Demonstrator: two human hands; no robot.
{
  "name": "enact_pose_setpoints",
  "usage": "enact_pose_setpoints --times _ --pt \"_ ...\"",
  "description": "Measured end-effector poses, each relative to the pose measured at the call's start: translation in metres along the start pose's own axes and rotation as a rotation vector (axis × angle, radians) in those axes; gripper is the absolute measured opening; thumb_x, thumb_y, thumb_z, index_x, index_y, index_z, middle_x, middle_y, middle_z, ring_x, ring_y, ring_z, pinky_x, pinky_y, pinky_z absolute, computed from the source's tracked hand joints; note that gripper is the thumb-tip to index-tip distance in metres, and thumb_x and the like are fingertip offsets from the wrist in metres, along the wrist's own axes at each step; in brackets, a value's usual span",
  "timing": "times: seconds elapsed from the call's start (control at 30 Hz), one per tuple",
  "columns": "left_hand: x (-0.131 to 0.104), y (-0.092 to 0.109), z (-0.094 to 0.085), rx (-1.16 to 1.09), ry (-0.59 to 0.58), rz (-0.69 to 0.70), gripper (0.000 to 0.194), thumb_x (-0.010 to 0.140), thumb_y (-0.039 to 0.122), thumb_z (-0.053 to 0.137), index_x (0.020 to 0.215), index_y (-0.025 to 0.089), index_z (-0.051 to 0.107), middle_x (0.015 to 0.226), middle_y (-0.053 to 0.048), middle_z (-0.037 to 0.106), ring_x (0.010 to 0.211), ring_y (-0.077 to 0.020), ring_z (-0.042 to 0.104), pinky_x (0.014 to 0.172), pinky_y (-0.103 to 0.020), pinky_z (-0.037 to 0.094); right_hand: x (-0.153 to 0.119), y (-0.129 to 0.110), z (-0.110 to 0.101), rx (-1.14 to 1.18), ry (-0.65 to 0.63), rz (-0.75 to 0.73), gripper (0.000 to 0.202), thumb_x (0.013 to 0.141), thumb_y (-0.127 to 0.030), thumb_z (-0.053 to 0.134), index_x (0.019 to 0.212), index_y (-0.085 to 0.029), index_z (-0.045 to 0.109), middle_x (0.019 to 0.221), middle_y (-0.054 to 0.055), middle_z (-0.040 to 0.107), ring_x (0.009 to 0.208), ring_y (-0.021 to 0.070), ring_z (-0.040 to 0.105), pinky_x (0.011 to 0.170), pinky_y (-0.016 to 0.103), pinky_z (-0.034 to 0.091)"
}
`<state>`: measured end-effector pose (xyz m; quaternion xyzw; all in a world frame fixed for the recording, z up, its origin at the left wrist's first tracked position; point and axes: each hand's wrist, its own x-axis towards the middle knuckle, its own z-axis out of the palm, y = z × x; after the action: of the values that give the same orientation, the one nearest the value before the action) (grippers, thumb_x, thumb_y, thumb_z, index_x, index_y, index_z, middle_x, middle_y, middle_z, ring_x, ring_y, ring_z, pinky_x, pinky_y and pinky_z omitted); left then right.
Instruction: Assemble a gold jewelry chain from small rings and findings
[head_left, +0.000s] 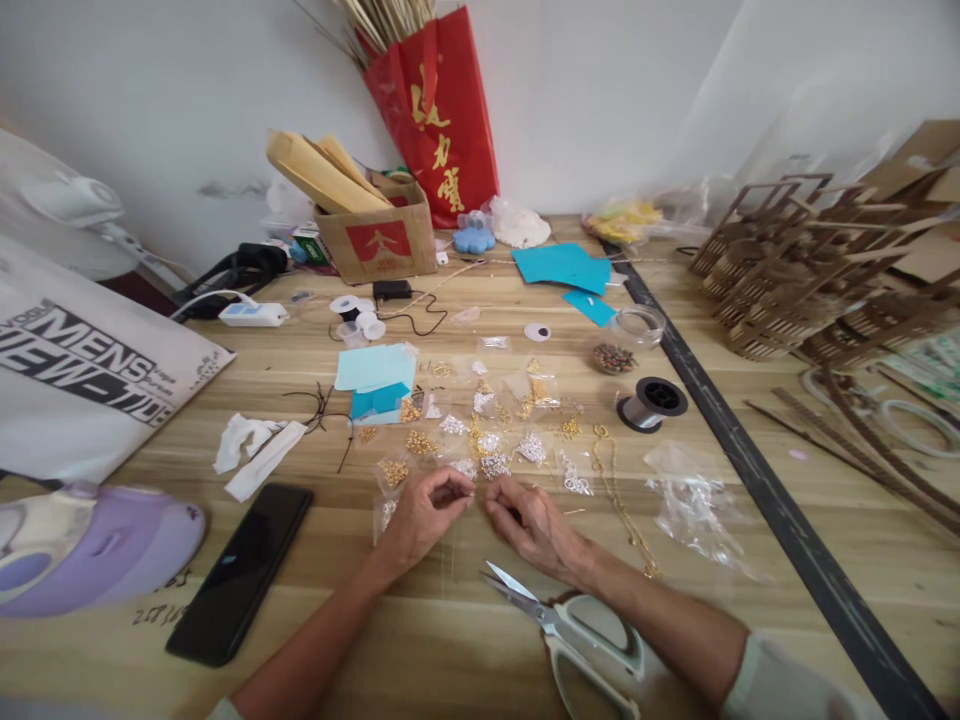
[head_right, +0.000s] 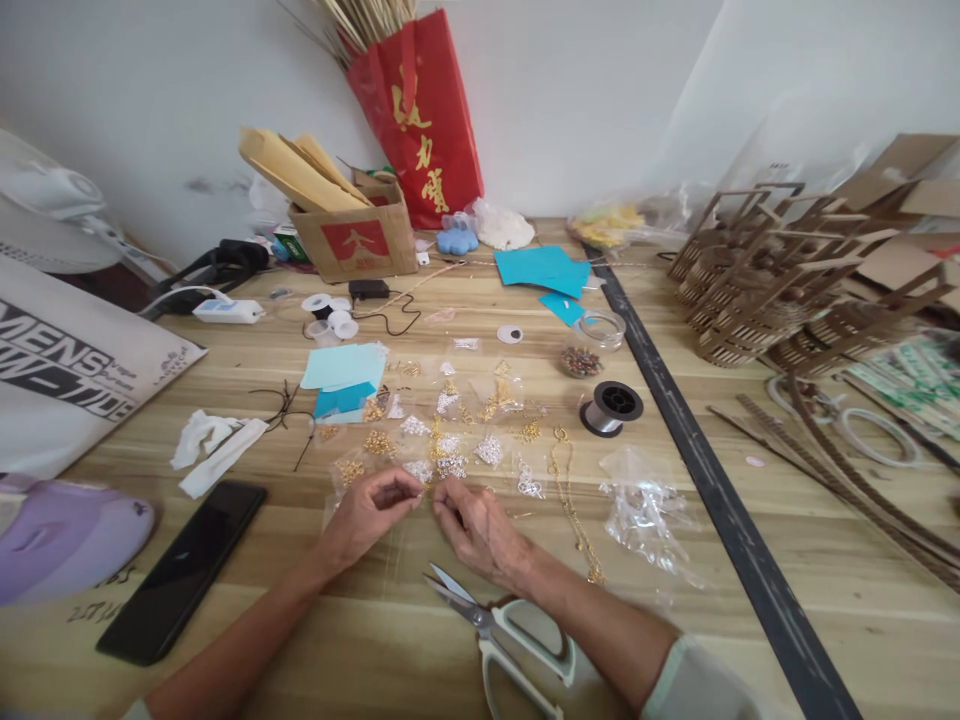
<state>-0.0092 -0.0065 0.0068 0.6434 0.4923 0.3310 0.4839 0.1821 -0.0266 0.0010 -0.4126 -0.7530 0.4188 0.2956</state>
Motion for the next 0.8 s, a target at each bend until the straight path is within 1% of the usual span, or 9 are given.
enact_pose_setpoints --times 0.13,0.33,0.43,0.6,0.8 --pt "0.0002 -0.0001 -0.0011 0.015 -0.003 0.028 0.003 0.074 0.018 0.063 0.074 0.015 0.064 0.075 -0.004 0.069 0.073 -0.0154 0.065 0.072 -0.026 0.055 0.0002 -0.0003 -0.0005 -0.023 0.011 -0.01 0.009 0.093 -0.017 0.04 0.088 -0.02 0.047 0.061 -0.005 0.045 0.05 0.0098 0.035 0.051 0.022 0.027" --pt "0.0007 0.0033 -0.0023 0.068 -0.03 0.083 0.006 0.075 0.016 0.062 0.07 0.015 0.065 0.075 -0.005 0.07 0.072 -0.0157 0.065 0.069 -0.025 0.053 0.0007 -0.0009 -0.0001 -0.037 -0.005 -0.033 0.008 0.093 -0.016 0.04 0.089 -0.019 0.047 0.061 -0.006 0.045 0.048 0.0095 0.037 0.051 0.022 0.029" --pt "0.0002 0.0024 -0.0014 0.086 -0.027 0.081 0.005 0.075 0.015 0.063 0.072 0.015 0.067 0.075 -0.005 0.07 0.071 -0.0159 0.066 0.068 -0.024 0.053 0.0 -0.001 0.0001 -0.059 -0.007 -0.026 0.009 0.093 -0.017 0.04 0.089 -0.02 0.047 0.063 -0.005 0.047 0.049 0.0098 0.039 0.052 0.022 0.03" --pt "-0.0001 -0.0009 -0.0006 0.037 -0.027 0.066 0.008 0.075 0.015 0.062 0.079 0.015 0.07 0.08 -0.005 0.073 0.074 -0.0166 0.067 0.071 -0.026 0.055 -0.0008 -0.0011 0.0003 -0.084 -0.013 -0.023 0.011 0.094 -0.018 0.039 0.09 -0.02 0.049 0.066 -0.003 0.052 0.054 0.0114 0.046 0.055 0.022 0.033" --pt "0.0023 -0.0009 -0.0032 0.081 -0.034 0.1 0.011 0.076 0.015 0.062 0.08 0.015 0.072 0.082 -0.007 0.073 0.077 -0.0181 0.067 0.071 -0.026 0.053 -0.0006 -0.0018 0.0 -0.079 -0.001 -0.028 0.011 0.094 -0.019 0.039 0.089 -0.021 0.049 0.066 -0.003 0.052 0.056 0.0125 0.048 0.058 0.023 0.036"
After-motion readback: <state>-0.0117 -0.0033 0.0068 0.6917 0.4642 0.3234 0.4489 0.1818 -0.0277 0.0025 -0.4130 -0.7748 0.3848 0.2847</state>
